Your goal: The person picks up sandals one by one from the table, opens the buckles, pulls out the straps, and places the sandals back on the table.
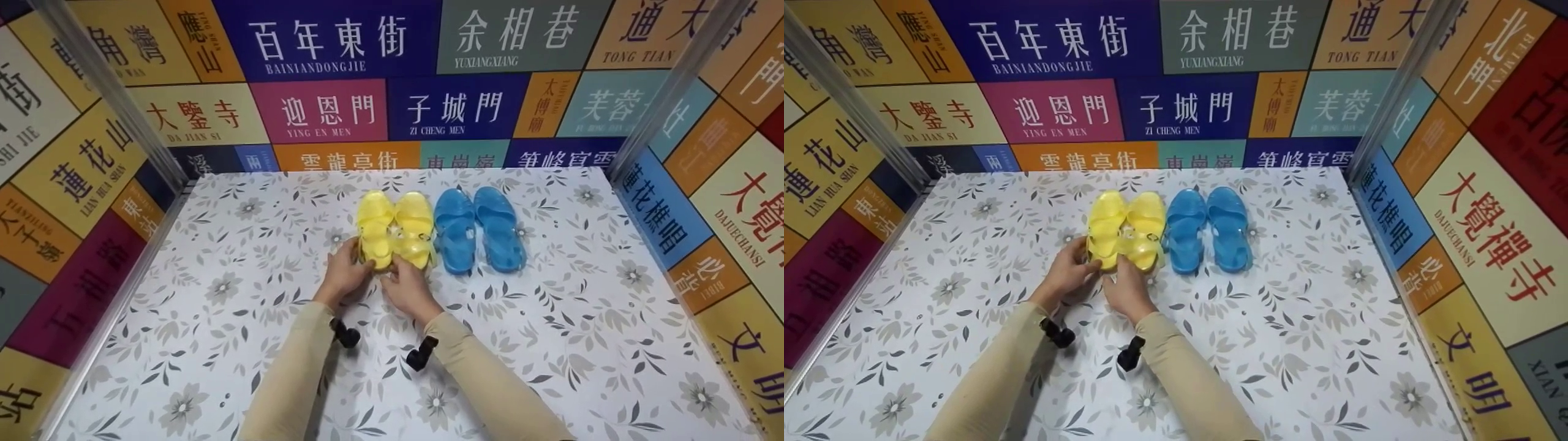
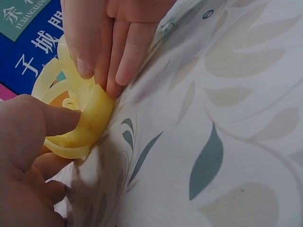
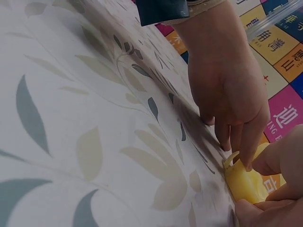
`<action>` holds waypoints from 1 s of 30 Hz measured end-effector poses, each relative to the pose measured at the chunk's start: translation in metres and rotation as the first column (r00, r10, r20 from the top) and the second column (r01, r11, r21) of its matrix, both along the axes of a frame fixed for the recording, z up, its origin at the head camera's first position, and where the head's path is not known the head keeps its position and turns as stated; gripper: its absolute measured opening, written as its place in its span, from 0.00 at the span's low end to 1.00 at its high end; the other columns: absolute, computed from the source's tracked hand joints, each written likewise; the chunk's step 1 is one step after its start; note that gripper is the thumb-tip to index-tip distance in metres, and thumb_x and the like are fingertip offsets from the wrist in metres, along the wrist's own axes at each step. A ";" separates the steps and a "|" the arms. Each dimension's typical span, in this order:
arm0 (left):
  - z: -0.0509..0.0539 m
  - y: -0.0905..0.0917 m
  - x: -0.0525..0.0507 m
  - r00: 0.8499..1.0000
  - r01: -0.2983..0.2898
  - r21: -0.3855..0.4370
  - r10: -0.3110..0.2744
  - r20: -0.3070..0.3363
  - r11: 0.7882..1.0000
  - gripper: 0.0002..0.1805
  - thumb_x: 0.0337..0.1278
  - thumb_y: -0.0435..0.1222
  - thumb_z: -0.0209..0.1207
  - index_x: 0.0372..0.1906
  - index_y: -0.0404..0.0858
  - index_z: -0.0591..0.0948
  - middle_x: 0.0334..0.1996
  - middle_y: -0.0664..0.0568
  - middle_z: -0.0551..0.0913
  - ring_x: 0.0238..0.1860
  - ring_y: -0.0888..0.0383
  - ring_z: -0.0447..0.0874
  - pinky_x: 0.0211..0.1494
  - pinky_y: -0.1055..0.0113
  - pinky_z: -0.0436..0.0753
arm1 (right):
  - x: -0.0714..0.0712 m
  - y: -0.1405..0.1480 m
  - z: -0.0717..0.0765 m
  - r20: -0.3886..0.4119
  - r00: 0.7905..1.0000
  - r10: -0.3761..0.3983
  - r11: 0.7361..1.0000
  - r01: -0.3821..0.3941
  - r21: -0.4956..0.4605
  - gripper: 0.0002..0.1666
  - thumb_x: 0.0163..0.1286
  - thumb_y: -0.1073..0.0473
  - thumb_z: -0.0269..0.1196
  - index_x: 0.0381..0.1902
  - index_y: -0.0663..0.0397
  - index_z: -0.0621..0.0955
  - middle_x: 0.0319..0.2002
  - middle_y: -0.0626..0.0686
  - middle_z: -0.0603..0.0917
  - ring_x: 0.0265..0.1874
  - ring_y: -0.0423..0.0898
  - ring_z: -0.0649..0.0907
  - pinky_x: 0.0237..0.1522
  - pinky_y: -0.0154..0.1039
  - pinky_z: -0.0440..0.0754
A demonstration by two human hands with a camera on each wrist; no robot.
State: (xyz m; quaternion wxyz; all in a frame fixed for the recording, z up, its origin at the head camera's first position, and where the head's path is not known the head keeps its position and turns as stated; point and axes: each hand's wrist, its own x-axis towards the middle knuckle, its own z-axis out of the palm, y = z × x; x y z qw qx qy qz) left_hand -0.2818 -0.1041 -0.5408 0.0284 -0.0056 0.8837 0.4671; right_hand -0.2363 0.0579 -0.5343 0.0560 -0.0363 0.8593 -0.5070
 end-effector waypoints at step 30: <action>0.004 -0.010 0.025 0.999 -0.008 0.181 0.014 -0.036 0.983 0.37 0.52 0.23 0.70 0.71 0.29 0.75 0.57 0.34 0.86 0.46 0.49 0.88 0.47 0.62 0.88 | 0.004 -0.011 -0.008 -0.108 0.989 -0.100 0.991 0.090 -0.097 0.28 0.64 0.71 0.70 0.62 0.70 0.77 0.49 0.64 0.87 0.49 0.56 0.89 0.52 0.41 0.88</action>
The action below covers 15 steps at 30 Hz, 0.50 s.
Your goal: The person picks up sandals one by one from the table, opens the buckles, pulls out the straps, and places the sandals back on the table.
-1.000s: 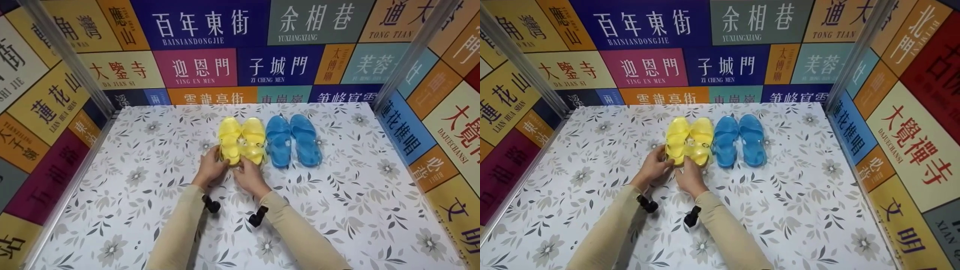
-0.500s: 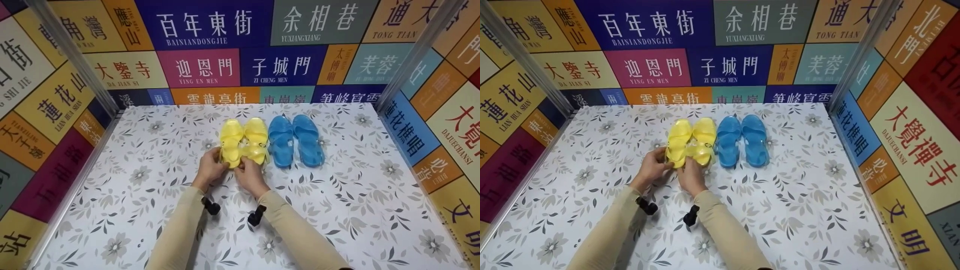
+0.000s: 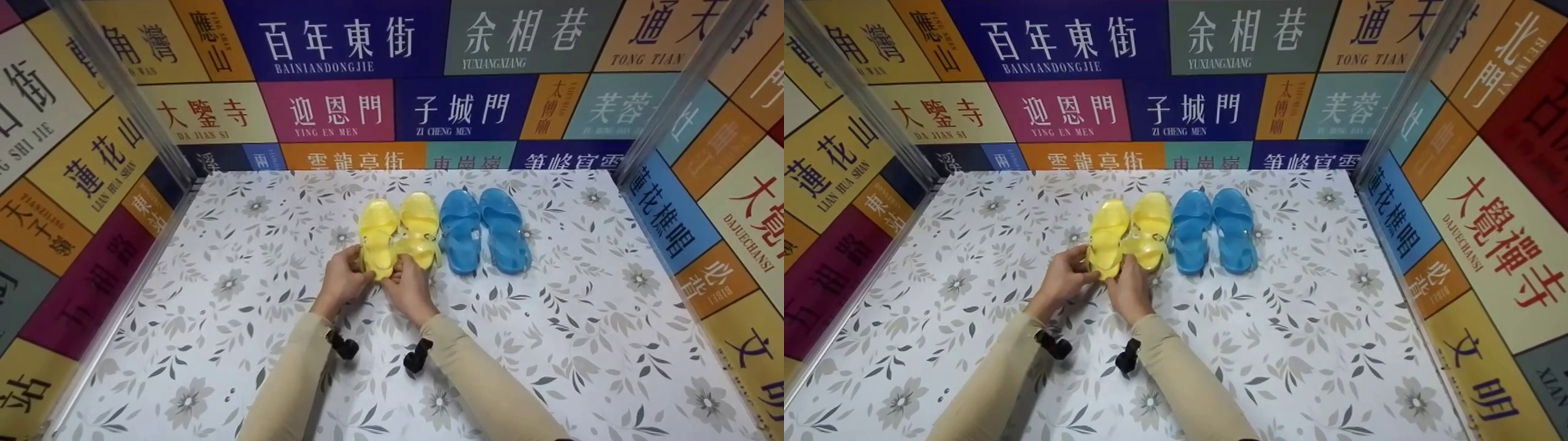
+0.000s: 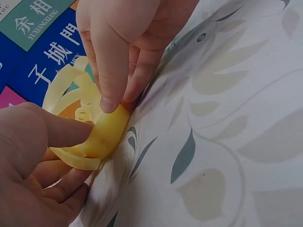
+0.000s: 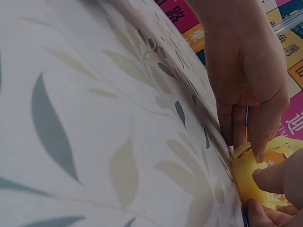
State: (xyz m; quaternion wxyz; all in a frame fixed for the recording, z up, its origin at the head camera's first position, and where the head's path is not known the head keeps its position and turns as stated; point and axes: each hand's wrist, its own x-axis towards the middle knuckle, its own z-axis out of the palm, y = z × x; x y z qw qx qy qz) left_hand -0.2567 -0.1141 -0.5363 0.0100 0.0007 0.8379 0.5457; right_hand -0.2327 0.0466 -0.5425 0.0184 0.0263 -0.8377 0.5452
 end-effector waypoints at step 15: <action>0.001 -0.006 0.024 1.000 0.021 0.015 -0.021 0.005 1.000 0.38 0.51 0.21 0.69 0.71 0.28 0.74 0.57 0.34 0.86 0.52 0.47 0.88 0.53 0.58 0.88 | 0.011 0.004 0.004 -0.010 0.997 0.081 0.994 -0.080 0.080 0.39 0.59 0.72 0.74 0.68 0.70 0.73 0.45 0.61 0.87 0.41 0.51 0.88 0.45 0.39 0.88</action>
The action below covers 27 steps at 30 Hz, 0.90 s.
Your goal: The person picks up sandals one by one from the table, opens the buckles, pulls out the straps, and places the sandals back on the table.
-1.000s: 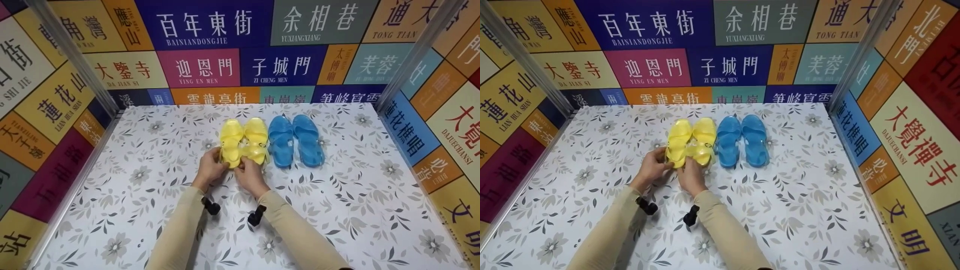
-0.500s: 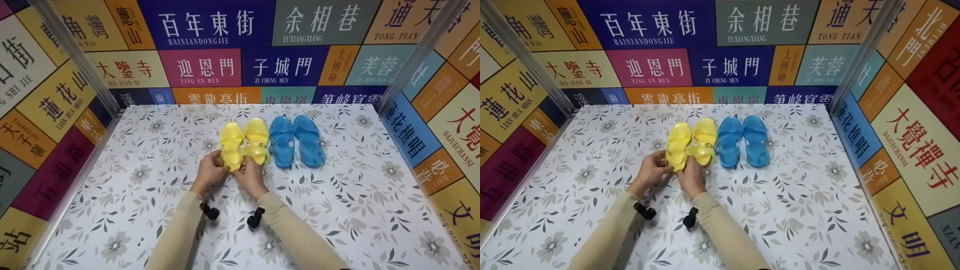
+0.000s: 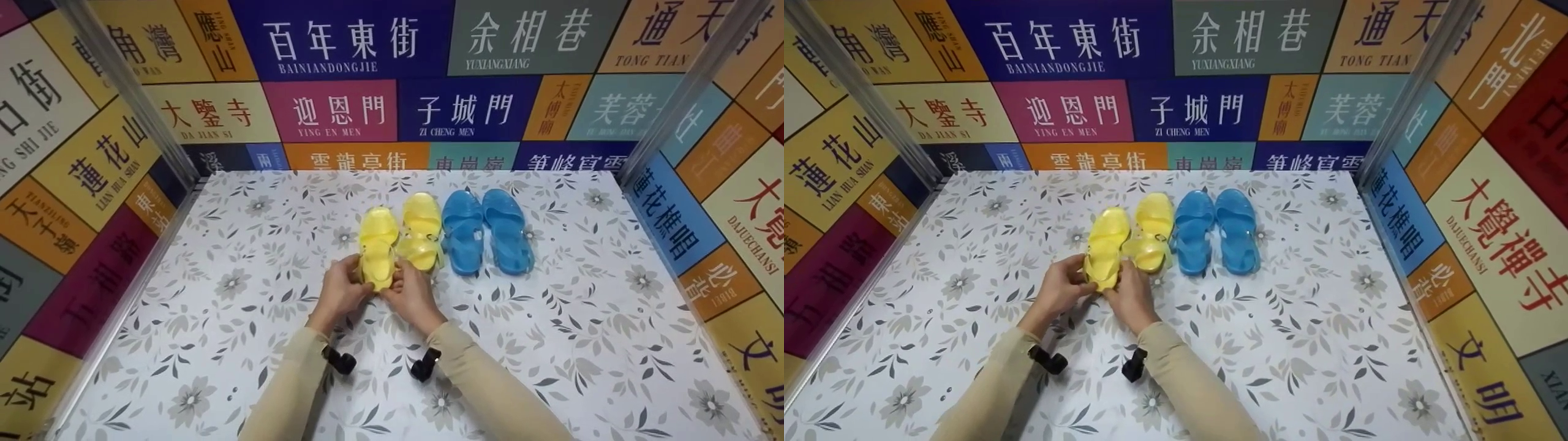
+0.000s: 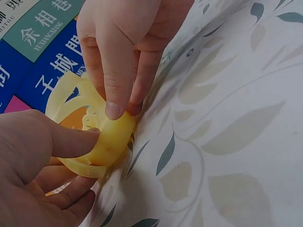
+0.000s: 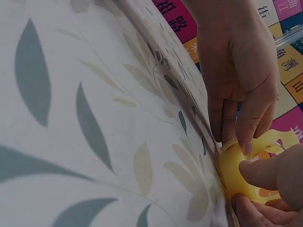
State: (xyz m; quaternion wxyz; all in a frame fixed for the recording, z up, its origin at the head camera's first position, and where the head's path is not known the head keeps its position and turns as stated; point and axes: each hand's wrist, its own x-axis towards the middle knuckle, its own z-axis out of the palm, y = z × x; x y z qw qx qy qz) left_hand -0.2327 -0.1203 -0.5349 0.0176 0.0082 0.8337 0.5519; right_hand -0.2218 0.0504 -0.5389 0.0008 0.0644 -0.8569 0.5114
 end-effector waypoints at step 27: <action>0.004 -0.014 0.041 1.000 0.014 -0.013 -0.014 0.017 1.000 0.38 0.40 0.19 0.75 0.64 0.21 0.77 0.56 0.30 0.85 0.48 0.45 0.90 0.45 0.60 0.89 | 0.028 0.011 0.012 0.104 0.982 0.156 0.988 -0.156 -0.006 0.32 0.51 0.67 0.82 0.47 0.59 0.74 0.36 0.53 0.86 0.30 0.41 0.86 0.35 0.35 0.87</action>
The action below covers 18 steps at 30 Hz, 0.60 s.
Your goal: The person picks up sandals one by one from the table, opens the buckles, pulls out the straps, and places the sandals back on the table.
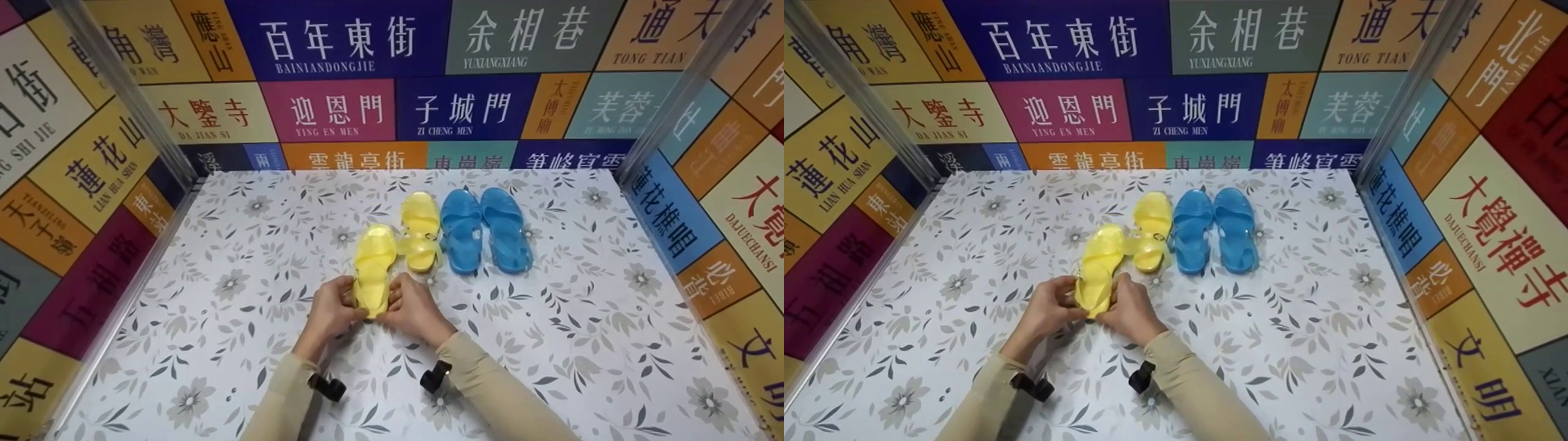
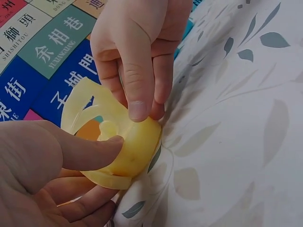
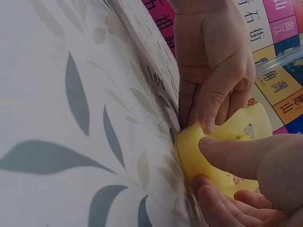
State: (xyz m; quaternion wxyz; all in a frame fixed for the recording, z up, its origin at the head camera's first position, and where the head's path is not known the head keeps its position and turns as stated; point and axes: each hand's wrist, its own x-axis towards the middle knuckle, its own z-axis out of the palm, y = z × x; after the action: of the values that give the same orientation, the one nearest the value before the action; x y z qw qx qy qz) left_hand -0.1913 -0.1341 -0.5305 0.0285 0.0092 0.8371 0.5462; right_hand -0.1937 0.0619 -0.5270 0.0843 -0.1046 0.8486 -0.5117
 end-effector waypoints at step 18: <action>0.005 -0.016 -0.001 0.998 0.054 -0.007 -0.053 0.043 0.999 0.22 0.60 0.20 0.65 0.60 0.26 0.82 0.51 0.36 0.88 0.47 0.44 0.90 0.51 0.57 0.89 | -0.023 0.013 0.024 -0.388 0.915 0.116 0.969 -0.019 0.246 0.09 0.70 0.72 0.62 0.45 0.62 0.85 0.40 0.58 0.88 0.42 0.54 0.87 0.47 0.50 0.86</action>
State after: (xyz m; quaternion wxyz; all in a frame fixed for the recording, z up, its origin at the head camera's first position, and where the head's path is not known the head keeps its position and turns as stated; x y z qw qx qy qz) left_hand -0.1924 -0.1497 -0.5257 0.0610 0.0198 0.8380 0.5420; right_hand -0.2167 0.0752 -0.5026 -0.0609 -0.2252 0.8987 -0.3713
